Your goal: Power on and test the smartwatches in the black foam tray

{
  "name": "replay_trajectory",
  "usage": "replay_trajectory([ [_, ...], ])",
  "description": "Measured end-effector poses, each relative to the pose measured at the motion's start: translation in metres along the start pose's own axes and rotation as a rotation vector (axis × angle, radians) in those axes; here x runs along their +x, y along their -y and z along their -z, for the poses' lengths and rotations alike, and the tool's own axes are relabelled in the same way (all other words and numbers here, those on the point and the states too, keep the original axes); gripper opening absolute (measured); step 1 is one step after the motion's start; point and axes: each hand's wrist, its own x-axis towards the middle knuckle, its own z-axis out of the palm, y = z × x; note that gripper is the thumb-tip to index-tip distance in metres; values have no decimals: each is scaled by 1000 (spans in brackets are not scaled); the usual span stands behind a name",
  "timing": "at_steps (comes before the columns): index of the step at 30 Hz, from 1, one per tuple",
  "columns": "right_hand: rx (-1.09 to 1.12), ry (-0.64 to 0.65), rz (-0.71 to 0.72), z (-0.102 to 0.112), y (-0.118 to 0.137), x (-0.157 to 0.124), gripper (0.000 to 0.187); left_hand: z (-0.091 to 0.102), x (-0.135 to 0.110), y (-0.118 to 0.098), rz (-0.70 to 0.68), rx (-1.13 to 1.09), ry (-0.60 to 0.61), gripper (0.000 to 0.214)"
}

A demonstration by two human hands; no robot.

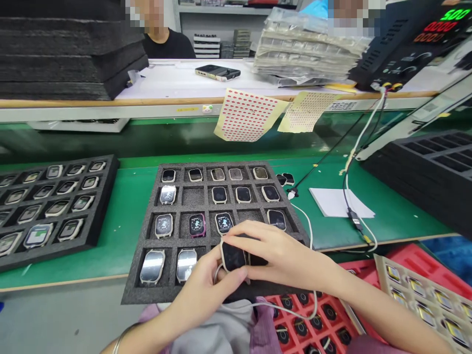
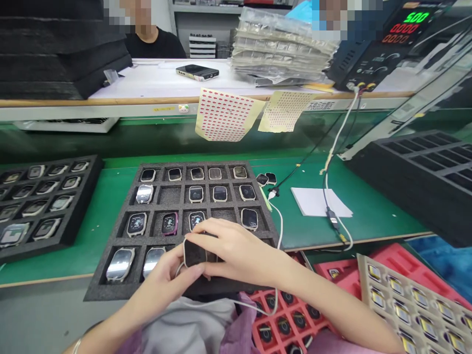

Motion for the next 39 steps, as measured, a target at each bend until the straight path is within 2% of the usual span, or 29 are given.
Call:
replay_trajectory([
  [4,34,-61,-24,-8,3,-1,36,1,2,3,-73,-107,-28,26],
  [7,47,-116,-10,-14,5,-2,34,3,2,6,-51,-180,-16,27],
  [11,92,-172,20,-16,4,-1,37,4,-1,5,-33,-175,2,27],
  [22,141,-158,-4,-18,3,-1,41,5,-1,8,65,-175,40,26],
  [27,97,-168,5,-19,3,-2,42,5,-1,6,-1,-145,15,24],
  [31,52,-159,7,-17,3,-3,47,4,-2,5,-3,-131,21,29],
  [39,80,-141,9,-16,3,-5,43,4,-1,7,-65,-12,16,31],
])
